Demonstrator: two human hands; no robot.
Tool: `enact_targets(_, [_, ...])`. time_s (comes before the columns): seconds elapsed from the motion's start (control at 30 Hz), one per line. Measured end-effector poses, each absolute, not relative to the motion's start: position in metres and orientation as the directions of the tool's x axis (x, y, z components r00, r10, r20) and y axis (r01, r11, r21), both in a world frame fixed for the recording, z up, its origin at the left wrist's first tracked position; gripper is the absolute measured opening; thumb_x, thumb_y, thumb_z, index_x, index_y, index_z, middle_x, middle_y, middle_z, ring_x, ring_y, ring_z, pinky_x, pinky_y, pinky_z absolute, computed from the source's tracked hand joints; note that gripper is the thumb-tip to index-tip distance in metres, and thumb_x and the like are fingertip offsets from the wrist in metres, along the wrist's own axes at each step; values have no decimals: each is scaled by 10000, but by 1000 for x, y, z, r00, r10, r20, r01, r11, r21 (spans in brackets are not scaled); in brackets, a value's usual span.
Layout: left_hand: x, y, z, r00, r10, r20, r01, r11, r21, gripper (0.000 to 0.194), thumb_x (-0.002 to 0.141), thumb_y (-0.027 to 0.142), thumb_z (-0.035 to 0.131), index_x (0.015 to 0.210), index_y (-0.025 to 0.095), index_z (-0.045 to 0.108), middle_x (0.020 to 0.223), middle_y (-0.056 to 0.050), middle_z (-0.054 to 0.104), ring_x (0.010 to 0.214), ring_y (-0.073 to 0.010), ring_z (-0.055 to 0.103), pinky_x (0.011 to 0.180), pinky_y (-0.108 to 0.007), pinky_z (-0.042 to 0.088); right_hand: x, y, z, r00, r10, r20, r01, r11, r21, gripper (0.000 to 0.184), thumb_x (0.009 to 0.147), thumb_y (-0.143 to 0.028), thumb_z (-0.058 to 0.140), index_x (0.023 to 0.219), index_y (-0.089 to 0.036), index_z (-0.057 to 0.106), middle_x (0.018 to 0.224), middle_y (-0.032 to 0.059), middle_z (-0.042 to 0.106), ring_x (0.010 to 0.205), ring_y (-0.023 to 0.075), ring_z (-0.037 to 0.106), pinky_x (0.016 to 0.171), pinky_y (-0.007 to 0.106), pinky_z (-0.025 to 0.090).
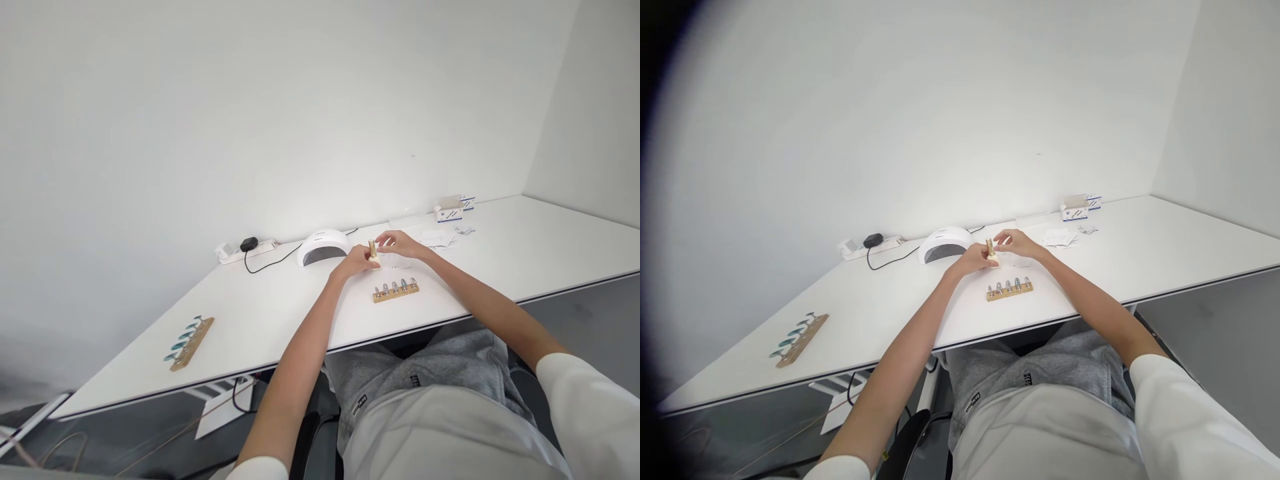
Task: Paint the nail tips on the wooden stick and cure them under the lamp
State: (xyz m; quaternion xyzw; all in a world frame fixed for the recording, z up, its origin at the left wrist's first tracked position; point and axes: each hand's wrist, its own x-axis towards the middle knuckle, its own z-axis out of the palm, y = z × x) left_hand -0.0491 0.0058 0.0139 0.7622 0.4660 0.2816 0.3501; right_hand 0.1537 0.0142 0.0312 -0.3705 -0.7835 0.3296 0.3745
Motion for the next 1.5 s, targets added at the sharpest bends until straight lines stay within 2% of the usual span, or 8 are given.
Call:
enact_targets(0.1, [-49,4,15,371,924,93,538,-295,790,198,584,217,731,629,148,551,521,52,467,460,-79,408,464,-228,311,175,11,47,-607,786,112,396,422,-816,396,797,-510,671,930,-137,683,897,105,697,679,141,612,577,257,469])
enact_targets(0.23, [-53,5,16,325,941,99,566,-277,776,147,601,188,720,643,134,589,526,39,500,455,-79,424,462,-222,330,214,-4,72,-726,621,-295,574,311,-757,481,696,-497,763,1033,-160,695,941,90,704,689,151,632,620,286,492])
enact_targets(0.33, [-54,6,16,302,947,112,558,-271,784,154,600,182,730,632,137,587,520,41,495,452,-80,430,455,-218,335,228,-19,78,-740,586,-331,592,334,-733,523,570,-427,846,1010,-176,713,970,71,705,716,153,624,625,284,474])
enact_targets(0.47, [-54,6,17,290,946,147,513,-283,811,208,565,185,774,670,144,599,564,35,525,462,-85,464,447,-216,358,219,-31,67,-734,537,-415,639,340,-690,573,449,-379,894,954,-168,723,801,27,684,705,158,605,637,277,441])
enact_targets(0.67, [-60,7,25,372,907,198,409,-352,842,310,609,253,789,867,137,661,717,-12,614,460,-72,488,454,-230,418,202,-30,47,-756,548,-358,620,425,-659,561,439,-417,888,911,-170,710,701,-16,613,670,150,552,608,266,396])
enact_targets(0.9, [-61,4,31,360,890,281,377,-415,828,167,684,256,720,688,125,618,618,-10,586,431,-61,477,412,-206,386,184,-35,41,-771,588,-245,572,471,-671,481,530,-454,844,896,-173,710,697,-13,621,653,139,541,601,260,386])
enact_targets(1.1, [-59,2,36,314,888,336,281,-425,860,234,683,314,734,772,118,640,728,-42,644,442,-70,513,411,-222,410,174,-35,36,-765,616,-187,560,494,-665,451,533,-454,846,868,-185,709,692,-11,619,634,134,530,574,252,373])
enact_targets(1.5, [-40,-3,37,149,915,376,179,-399,900,245,692,262,763,733,125,564,623,-17,589,427,-98,543,387,-230,406,178,-35,41,-774,605,-187,546,488,-681,415,568,-420,834,885,-180,713,686,-9,625,617,126,533,557,244,382])
